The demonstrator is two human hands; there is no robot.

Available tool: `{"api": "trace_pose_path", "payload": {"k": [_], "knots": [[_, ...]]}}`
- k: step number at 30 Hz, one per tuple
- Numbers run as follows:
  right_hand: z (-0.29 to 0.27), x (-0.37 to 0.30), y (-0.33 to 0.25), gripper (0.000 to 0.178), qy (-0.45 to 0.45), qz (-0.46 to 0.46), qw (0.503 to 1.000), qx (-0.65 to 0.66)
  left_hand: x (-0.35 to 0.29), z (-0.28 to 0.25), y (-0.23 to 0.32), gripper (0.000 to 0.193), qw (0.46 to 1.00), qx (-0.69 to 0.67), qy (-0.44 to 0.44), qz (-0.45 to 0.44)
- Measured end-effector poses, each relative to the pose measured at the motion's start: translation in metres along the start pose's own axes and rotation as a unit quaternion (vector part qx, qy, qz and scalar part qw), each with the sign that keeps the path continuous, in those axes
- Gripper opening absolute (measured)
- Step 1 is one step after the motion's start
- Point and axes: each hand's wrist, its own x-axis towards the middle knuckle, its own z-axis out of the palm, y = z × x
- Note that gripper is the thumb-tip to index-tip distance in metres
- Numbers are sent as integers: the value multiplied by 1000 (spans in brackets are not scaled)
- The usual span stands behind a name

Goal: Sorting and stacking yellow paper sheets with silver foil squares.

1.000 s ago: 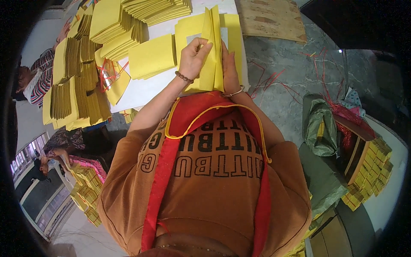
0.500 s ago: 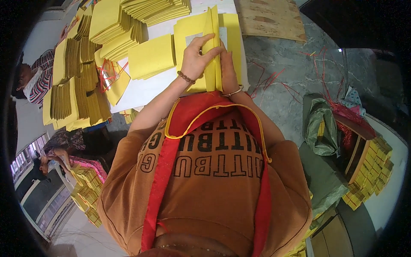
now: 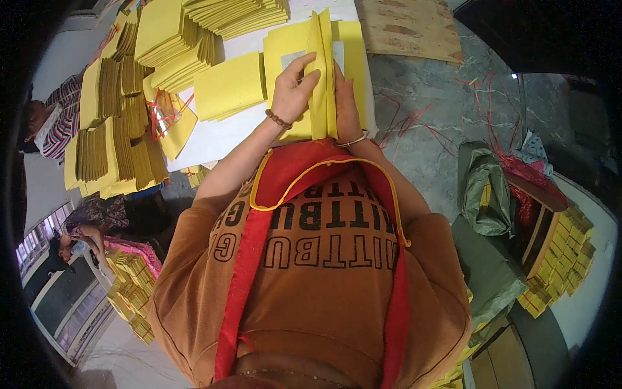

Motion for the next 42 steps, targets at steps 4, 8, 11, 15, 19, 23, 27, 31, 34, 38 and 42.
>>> {"api": "trace_pose_path", "payload": {"k": [4,8,11,15,19,23,27,31,34,38,42], "knots": [[-1,2,3,63,11,4,1000,-2,1,0,1,30,999,-32,23,18],[-4,1,5,63,-6,-4,1000,-18,3,-1,3,31,999,30,-9,22],[-3,0,5,63,16,15,1000,-11,3,2,8,38,997,70,-6,14],[-1,0,4,64,23,26,999,-7,3,3,1,44,996,77,3,44],[-4,2,5,65,4,13,1000,-6,2,-1,7,43,998,57,-12,17],[0,0,1,65,12,17,1000,-2,1,-2,4,38,997,68,-16,38],[-1,2,2,66,-8,-1,1000,-20,1,-1,-3,31,999,33,4,22],[-1,1,2,66,2,2,1000,-21,-1,-4,11,32,1000,-10,6,-23],[1,0,0,65,-2,10,1000,-3,1,-4,-1,32,999,33,-15,28],[-1,0,3,64,-5,2,1000,-11,0,-2,-2,30,1000,20,-7,22],[2,-1,2,62,-12,7,999,-38,2,-1,6,32,999,40,3,36]]}}
